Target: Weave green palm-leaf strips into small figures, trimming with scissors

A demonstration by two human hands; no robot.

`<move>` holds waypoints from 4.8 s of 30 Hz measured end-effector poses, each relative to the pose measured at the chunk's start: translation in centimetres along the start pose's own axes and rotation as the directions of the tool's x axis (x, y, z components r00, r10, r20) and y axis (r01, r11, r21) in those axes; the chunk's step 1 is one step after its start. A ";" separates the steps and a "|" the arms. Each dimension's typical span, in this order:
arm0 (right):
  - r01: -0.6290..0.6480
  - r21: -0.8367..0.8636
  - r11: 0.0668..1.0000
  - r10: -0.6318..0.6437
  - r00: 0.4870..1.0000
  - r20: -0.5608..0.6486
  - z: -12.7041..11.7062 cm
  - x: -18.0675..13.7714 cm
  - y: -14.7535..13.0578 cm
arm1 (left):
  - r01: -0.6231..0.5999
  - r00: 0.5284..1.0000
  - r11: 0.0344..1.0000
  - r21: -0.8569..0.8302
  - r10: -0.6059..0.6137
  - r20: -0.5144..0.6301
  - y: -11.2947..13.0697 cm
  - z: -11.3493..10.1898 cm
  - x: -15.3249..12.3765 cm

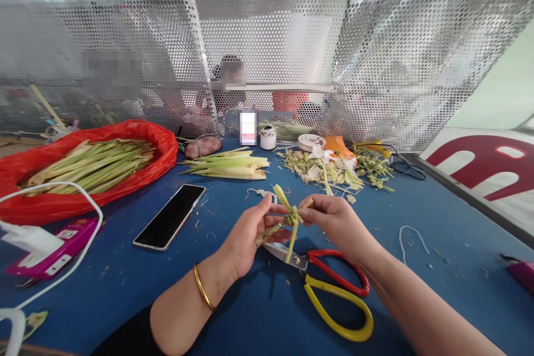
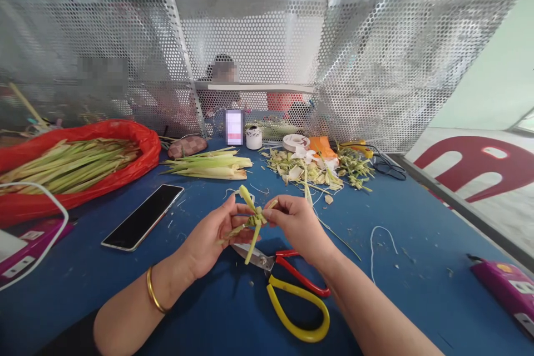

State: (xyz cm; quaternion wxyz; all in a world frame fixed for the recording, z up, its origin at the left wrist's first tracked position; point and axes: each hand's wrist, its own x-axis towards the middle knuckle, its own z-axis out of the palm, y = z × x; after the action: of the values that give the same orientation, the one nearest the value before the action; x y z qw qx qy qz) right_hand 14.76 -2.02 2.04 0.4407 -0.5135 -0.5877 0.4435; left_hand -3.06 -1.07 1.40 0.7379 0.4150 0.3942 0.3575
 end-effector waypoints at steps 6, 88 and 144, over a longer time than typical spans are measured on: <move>0.044 -0.035 0.998 -0.045 0.998 -0.053 -0.1 0.1 0.1 | -0.045 0.998 0.970 0.237 0.054 -0.029 0.0 0.0 -0.1; 0.330 -0.363 0.871 -0.337 0.940 0.045 1.5 -0.7 0.4 | 0.066 0.998 0.998 0.009 -0.066 0.016 -0.5 -0.4 0.1; -0.208 0.171 0.963 0.204 0.978 0.041 -2.1 3.9 0.9 | -0.148 0.967 0.984 -0.098 0.123 -0.225 2.6 -1.1 2.2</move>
State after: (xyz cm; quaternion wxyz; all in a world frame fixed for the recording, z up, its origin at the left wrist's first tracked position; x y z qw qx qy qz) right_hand 16.68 2.10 1.88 0.4286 -0.5261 -0.4950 0.5427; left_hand -3.56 2.19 2.72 0.6866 0.3565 0.4222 0.4725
